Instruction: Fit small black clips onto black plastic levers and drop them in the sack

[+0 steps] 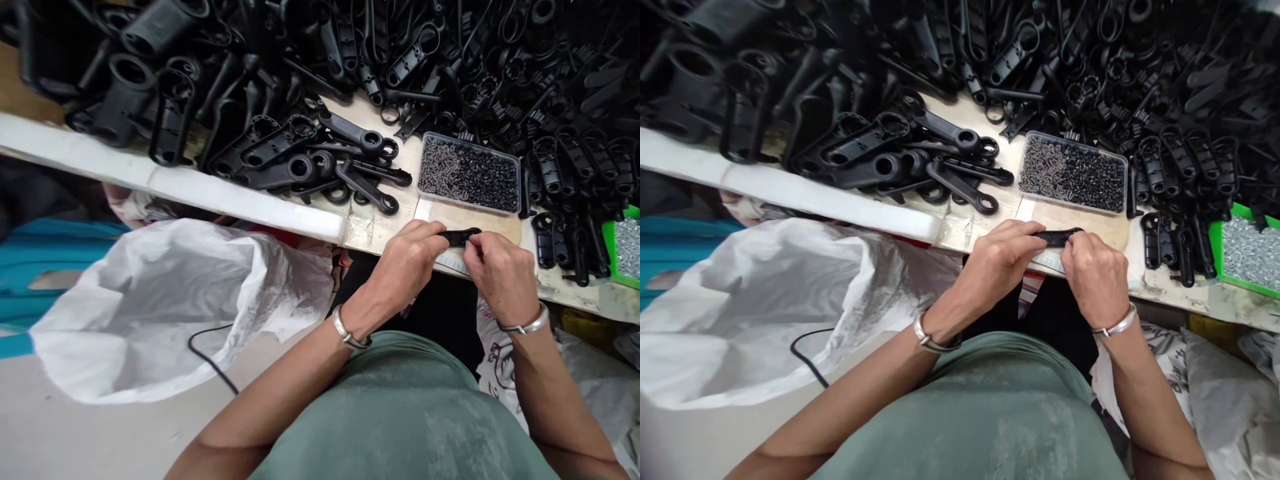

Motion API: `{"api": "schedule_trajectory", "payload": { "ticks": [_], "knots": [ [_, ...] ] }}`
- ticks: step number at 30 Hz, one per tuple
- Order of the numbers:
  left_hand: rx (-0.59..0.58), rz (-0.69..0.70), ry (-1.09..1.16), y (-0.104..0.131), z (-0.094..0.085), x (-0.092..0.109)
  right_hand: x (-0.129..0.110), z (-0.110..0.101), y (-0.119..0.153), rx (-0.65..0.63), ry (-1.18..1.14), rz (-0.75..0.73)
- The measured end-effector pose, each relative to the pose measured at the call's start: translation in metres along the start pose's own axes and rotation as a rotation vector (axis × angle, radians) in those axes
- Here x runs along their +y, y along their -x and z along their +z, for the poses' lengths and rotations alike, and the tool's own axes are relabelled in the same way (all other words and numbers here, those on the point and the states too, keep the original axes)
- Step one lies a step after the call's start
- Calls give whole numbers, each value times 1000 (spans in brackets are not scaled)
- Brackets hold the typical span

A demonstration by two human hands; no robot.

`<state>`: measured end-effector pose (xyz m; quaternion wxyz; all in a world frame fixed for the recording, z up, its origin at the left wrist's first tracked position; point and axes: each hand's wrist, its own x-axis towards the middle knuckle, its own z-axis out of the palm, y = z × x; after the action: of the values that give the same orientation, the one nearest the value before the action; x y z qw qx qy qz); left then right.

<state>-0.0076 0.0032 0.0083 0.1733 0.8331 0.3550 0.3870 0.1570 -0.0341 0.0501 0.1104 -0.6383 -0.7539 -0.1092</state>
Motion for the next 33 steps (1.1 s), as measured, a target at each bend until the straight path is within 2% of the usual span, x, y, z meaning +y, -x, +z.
{"api": "schedule_trajectory", "payload": {
  "ticks": [2, 7, 10, 15, 22, 25, 28, 31, 33],
  "knots": [
    [-5, 0, 4, 0, 1, 0, -1, -5, -4, -98, -62, 83],
    [-55, 18, 30, -3, -1, -1, 15, -12, -12, -350, -527, 407],
    [-95, 26, 40, -4, -3, -2, 21, -12, -16, -411, -591, 455],
    [-93, 62, 62, -3, -2, -5, 14, -17, -22, -391, -396, 346],
    [-68, 82, 70, -1, 1, -7, 5, -22, -29, -452, -134, 297],
    [-69, 89, 73, -1, 1, -8, 1, -22, -30, -448, 40, 220],
    [-53, 98, 90, -1, 0, -8, -14, -23, -31, -455, 246, 152],
    [-24, 100, 123, -1, 1, -10, -33, -22, -32, -465, 401, 168],
    [-14, 97, 138, -1, 2, -11, -39, -20, -32, -446, 425, 196]
  ]
}}
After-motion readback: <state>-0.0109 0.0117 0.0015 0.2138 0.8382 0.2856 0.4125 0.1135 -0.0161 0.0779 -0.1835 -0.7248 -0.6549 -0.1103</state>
